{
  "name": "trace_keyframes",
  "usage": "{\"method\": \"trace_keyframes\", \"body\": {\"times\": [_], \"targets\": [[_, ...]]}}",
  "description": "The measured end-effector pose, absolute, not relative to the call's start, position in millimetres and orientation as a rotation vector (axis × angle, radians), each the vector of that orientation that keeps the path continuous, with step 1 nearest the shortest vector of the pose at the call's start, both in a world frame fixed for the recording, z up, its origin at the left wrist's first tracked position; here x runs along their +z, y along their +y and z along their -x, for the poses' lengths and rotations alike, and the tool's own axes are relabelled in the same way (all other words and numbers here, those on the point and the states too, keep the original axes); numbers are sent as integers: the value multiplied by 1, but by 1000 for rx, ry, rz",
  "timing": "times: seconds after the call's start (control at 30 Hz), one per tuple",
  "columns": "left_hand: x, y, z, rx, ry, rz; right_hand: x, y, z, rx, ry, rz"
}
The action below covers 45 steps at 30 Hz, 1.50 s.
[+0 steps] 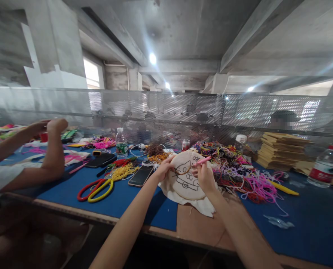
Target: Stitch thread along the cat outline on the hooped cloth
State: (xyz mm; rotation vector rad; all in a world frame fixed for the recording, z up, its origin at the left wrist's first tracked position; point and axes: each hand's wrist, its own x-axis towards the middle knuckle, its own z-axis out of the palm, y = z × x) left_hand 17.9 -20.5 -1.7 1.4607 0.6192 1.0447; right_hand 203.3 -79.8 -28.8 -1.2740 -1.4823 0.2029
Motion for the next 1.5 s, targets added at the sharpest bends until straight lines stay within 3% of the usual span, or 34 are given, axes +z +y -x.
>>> {"method": "trace_keyframes", "body": {"times": [0.37, 0.67, 1.03, 1.5], "targets": [[-2, -21, -17, 1028, 591, -1473, -26, -81, -204, 134, -1591, 1277], [0, -22, -20, 1047, 600, -1458, -21, -85, -202, -179, -1692, 1253], [-1, -21, -19, 1038, 663, -1433, -25, -81, -205, 155, -1523, 1335], [-2, -19, -19, 1047, 621, -1454, -27, -79, -208, 105, -1548, 1351]]}}
